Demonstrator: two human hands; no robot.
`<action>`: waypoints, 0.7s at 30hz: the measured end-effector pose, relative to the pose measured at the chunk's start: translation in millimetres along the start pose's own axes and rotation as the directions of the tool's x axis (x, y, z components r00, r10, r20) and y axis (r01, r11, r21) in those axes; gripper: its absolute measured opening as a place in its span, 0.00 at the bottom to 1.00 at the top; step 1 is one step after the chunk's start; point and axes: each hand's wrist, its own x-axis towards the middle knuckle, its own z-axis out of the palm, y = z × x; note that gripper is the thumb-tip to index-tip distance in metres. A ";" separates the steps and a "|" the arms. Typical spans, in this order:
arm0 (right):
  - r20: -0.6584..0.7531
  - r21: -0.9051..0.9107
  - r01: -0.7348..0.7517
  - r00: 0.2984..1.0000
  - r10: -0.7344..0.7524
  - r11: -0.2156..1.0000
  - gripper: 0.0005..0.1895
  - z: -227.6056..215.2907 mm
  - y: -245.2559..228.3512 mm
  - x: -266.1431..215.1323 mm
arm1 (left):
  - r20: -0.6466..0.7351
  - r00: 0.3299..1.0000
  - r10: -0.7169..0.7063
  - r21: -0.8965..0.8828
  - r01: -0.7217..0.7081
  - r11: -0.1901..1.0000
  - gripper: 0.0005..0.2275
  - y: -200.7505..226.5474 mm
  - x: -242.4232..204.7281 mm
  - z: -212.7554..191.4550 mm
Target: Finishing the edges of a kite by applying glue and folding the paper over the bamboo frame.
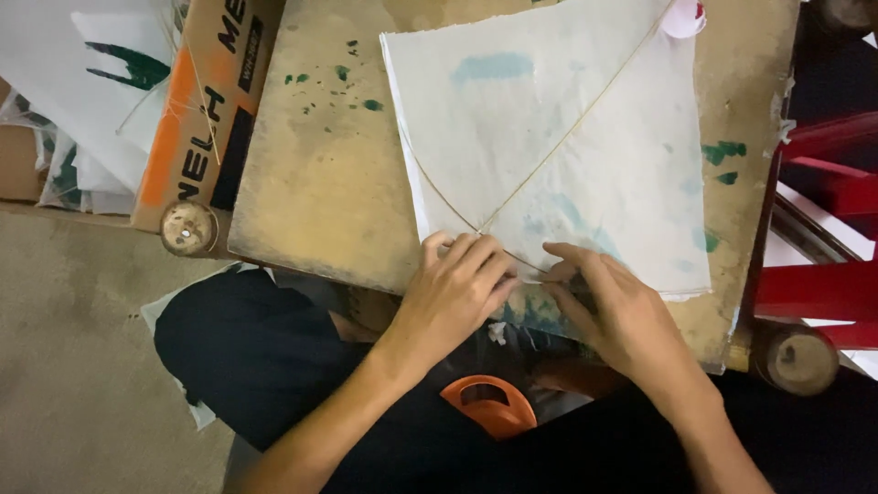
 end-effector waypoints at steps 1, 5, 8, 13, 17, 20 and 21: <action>0.000 0.000 0.002 1.000 -0.002 1.000 0.25 -1.4 -0.2 2.2 | -0.001 1.000 -0.001 0.001 0.001 1.000 0.06 0.9 1.5 -1.0; 0.125 -0.008 -0.099 0.987 0.100 0.995 0.24 -6.2 -3.4 10.0 | 0.067 0.993 -0.097 -0.033 0.100 0.994 0.05 4.0 4.6 -4.7; 0.178 0.017 -0.176 0.969 0.170 0.984 0.25 -7.1 -2.9 13.6 | 0.107 0.983 -0.150 -0.050 0.156 0.987 0.06 5.5 6.4 -6.7; 0.274 0.079 -0.301 0.923 0.269 0.950 0.29 -12.1 -3.2 22.3 | 0.172 0.960 -0.220 -0.093 0.239 0.967 0.06 7.7 8.3 -11.0; 0.317 0.076 -0.410 0.874 0.368 0.909 0.28 -19.2 -9.2 29.1 | 0.207 0.950 -0.233 -0.119 0.261 0.958 0.05 5.2 9.2 -12.7; 0.326 0.098 -0.431 0.865 0.381 0.897 0.28 -21.6 -12.0 32.6 | 0.241 0.939 -0.245 -0.142 0.284 0.948 0.05 2.6 8.0 -10.2; 0.339 0.102 -0.438 0.859 0.383 0.893 0.29 -22.1 -13.4 34.1 | 0.257 0.933 -0.253 -0.146 0.296 0.944 0.05 1.7 7.1 -10.1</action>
